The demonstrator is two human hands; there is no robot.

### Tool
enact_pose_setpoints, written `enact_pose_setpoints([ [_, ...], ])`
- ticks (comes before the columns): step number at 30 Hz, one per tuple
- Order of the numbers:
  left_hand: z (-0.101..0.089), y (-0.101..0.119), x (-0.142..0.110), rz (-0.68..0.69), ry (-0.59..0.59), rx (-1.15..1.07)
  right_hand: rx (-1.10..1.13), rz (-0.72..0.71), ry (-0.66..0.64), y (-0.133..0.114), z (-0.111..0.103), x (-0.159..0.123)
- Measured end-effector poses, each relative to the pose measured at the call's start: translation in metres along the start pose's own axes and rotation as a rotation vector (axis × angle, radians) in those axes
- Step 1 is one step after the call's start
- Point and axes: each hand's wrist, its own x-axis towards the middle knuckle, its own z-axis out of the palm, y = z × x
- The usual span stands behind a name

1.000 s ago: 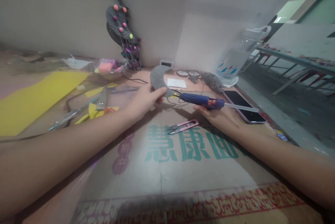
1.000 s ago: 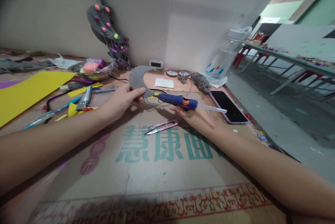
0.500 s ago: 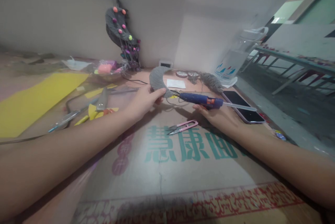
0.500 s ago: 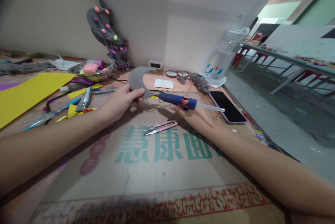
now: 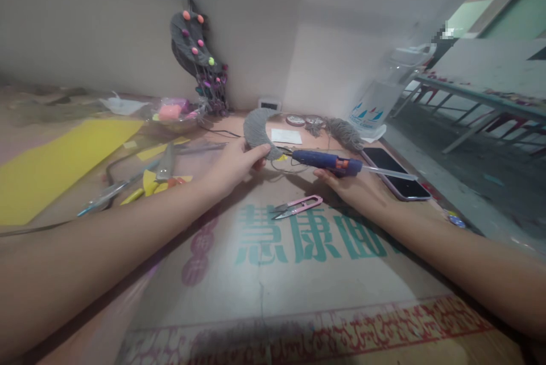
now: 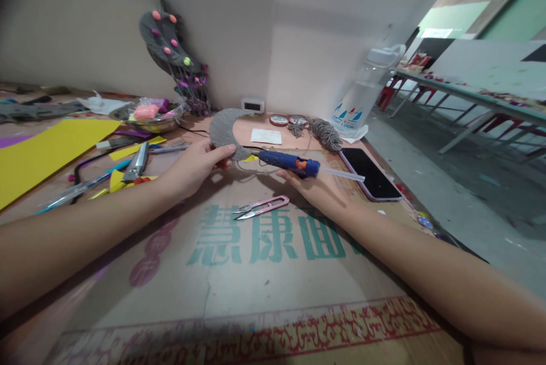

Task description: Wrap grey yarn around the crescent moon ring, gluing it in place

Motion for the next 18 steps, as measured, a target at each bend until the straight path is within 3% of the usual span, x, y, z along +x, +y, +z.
enact_pose_setpoints([
  [5, 0.0, 0.0, 0.0, 0.019, -0.018, 0.031, 0.003, 0.074, -0.019, -0.005, -0.001, -0.001],
  [12, -0.001, -0.002, 0.0, 0.057, 0.013, -0.019, 0.032, 0.062, 0.123, 0.023, -0.005, 0.007],
  [18, 0.0, -0.002, -0.001, 0.021, 0.063, -0.032, 0.175, 0.11, 0.114, 0.027, -0.017, 0.025],
])
